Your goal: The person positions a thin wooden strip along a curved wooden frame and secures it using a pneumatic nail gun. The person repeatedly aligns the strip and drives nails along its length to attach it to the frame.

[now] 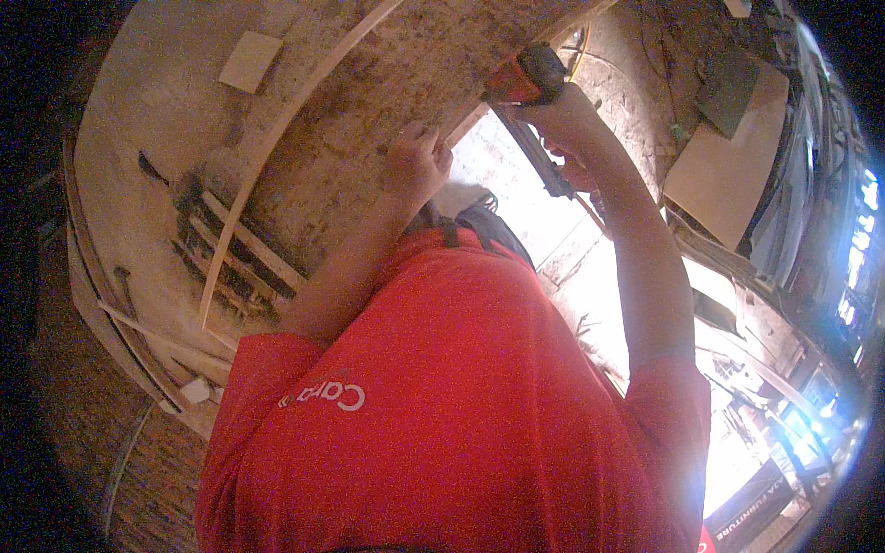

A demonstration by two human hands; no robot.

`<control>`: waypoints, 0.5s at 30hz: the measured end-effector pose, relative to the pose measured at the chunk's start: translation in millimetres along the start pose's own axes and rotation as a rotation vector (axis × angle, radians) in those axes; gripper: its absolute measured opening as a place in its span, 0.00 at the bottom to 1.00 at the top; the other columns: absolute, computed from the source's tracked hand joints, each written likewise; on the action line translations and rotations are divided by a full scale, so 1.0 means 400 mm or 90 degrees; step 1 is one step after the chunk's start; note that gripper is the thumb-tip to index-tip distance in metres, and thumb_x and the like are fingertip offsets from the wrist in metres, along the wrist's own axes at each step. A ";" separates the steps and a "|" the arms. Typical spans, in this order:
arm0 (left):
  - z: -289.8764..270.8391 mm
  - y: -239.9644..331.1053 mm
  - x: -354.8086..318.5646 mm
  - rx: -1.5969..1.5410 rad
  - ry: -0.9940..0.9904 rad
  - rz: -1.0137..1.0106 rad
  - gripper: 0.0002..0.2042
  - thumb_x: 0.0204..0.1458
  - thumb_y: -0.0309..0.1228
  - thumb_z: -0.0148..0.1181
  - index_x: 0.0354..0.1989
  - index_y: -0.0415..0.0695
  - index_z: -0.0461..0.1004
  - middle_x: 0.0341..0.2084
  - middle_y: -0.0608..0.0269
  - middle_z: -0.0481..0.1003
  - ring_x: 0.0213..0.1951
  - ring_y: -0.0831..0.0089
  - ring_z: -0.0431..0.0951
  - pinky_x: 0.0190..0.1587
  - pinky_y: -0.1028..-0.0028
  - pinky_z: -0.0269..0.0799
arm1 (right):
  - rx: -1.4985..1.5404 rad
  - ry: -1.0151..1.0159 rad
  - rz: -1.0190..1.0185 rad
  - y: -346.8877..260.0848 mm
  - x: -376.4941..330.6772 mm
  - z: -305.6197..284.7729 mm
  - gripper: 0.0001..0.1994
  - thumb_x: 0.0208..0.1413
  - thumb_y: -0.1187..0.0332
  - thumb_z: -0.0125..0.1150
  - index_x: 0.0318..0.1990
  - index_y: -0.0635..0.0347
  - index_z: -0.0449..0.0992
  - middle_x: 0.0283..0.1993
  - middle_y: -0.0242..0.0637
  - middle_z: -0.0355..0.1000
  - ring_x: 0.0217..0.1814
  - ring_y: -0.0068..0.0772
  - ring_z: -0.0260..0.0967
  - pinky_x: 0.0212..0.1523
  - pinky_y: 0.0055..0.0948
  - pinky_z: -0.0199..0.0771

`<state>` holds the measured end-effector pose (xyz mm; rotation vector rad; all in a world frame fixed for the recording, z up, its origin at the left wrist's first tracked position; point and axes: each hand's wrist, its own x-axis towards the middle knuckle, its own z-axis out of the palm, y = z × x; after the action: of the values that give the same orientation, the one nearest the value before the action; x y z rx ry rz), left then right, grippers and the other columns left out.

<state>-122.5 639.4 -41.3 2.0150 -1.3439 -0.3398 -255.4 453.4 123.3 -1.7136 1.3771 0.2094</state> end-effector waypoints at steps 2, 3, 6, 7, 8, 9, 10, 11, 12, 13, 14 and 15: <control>0.000 0.000 -0.002 -0.004 -0.012 -0.009 0.12 0.50 0.32 0.65 0.39 0.38 0.77 0.38 0.46 0.75 0.40 0.46 0.80 0.42 0.53 0.79 | 0.025 -0.003 -0.023 -0.020 -0.022 0.003 0.20 0.51 0.61 0.77 0.47 0.60 0.79 0.24 0.26 0.71 0.19 0.19 0.64 0.19 0.25 0.65; 0.001 0.001 -0.001 -0.006 -0.022 -0.013 0.14 0.50 0.33 0.65 0.40 0.36 0.79 0.39 0.44 0.76 0.40 0.45 0.80 0.43 0.53 0.79 | -0.007 0.008 -0.039 -0.011 -0.014 0.005 0.20 0.51 0.61 0.77 0.48 0.60 0.79 0.25 0.27 0.71 0.19 0.19 0.64 0.19 0.25 0.65; 0.008 -0.006 0.001 -0.011 -0.041 -0.024 0.16 0.50 0.34 0.66 0.43 0.35 0.80 0.39 0.43 0.77 0.41 0.44 0.80 0.45 0.53 0.78 | -0.073 0.030 -0.077 0.008 0.007 0.009 0.21 0.51 0.60 0.77 0.48 0.61 0.79 0.26 0.27 0.72 0.20 0.20 0.65 0.20 0.26 0.66; 0.012 -0.008 -0.001 -0.012 -0.046 -0.026 0.17 0.50 0.34 0.66 0.44 0.35 0.80 0.39 0.43 0.77 0.41 0.44 0.80 0.45 0.53 0.78 | -0.076 0.031 -0.082 0.004 0.004 0.009 0.21 0.51 0.60 0.77 0.48 0.61 0.79 0.25 0.27 0.72 0.20 0.20 0.65 0.20 0.26 0.67; 0.012 -0.007 0.000 0.002 -0.030 -0.012 0.14 0.50 0.33 0.65 0.41 0.36 0.79 0.39 0.44 0.76 0.41 0.45 0.80 0.43 0.53 0.79 | -0.077 0.033 -0.089 0.000 0.001 0.007 0.21 0.51 0.60 0.77 0.48 0.60 0.79 0.25 0.27 0.72 0.20 0.20 0.65 0.20 0.26 0.67; 0.013 -0.005 0.000 0.015 -0.013 0.003 0.12 0.51 0.32 0.65 0.39 0.37 0.77 0.39 0.46 0.75 0.41 0.46 0.80 0.42 0.53 0.79 | -0.047 0.029 -0.061 0.012 -0.001 0.005 0.20 0.51 0.60 0.77 0.47 0.60 0.79 0.24 0.27 0.71 0.19 0.20 0.65 0.20 0.27 0.67; 0.015 -0.001 -0.001 0.028 0.003 0.017 0.10 0.51 0.32 0.64 0.36 0.38 0.76 0.38 0.47 0.74 0.41 0.48 0.79 0.41 0.53 0.79 | -0.017 0.024 -0.033 0.035 -0.004 0.006 0.20 0.51 0.60 0.77 0.47 0.60 0.79 0.23 0.26 0.70 0.19 0.20 0.65 0.20 0.27 0.66; 0.013 0.001 0.002 0.037 0.006 0.016 0.10 0.51 0.32 0.64 0.36 0.39 0.76 0.38 0.48 0.74 0.40 0.48 0.80 0.41 0.52 0.79 | 0.012 0.016 -0.010 0.045 -0.004 0.004 0.20 0.51 0.60 0.77 0.46 0.59 0.79 0.22 0.26 0.70 0.19 0.20 0.65 0.19 0.27 0.66; 0.012 0.005 0.004 0.046 0.008 0.014 0.10 0.51 0.32 0.64 0.36 0.39 0.76 0.38 0.48 0.74 0.40 0.48 0.80 0.40 0.52 0.79 | 0.048 0.013 0.006 0.054 -0.021 0.001 0.17 0.53 0.60 0.77 0.43 0.59 0.78 0.20 0.25 0.67 0.17 0.19 0.63 0.18 0.26 0.64; 0.012 0.010 0.005 0.055 0.011 0.012 0.10 0.51 0.32 0.65 0.36 0.40 0.76 0.38 0.48 0.75 0.40 0.48 0.80 0.40 0.52 0.79 | 0.076 0.029 0.015 0.069 -0.038 -0.002 0.16 0.53 0.60 0.77 0.41 0.59 0.78 0.20 0.25 0.67 0.17 0.19 0.63 0.18 0.26 0.64; 0.015 0.006 0.000 0.054 0.015 -0.005 0.10 0.51 0.33 0.65 0.36 0.40 0.76 0.37 0.48 0.75 0.39 0.48 0.80 0.40 0.52 0.78 | 0.106 0.039 0.021 0.090 -0.050 0.000 0.16 0.53 0.60 0.77 0.40 0.59 0.77 0.20 0.25 0.66 0.17 0.19 0.62 0.17 0.25 0.63; 0.022 -0.001 -0.006 0.049 0.015 -0.017 0.09 0.51 0.33 0.65 0.36 0.41 0.77 0.36 0.49 0.76 0.39 0.48 0.81 0.39 0.52 0.78 | 0.137 0.054 0.033 0.119 -0.065 0.002 0.15 0.54 0.61 0.76 0.38 0.59 0.77 0.20 0.25 0.66 0.16 0.19 0.61 0.17 0.25 0.62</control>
<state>-128.1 638.2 -48.6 2.0950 -1.3353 -0.2788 -305.0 473.0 113.6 -1.5245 1.4516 0.0158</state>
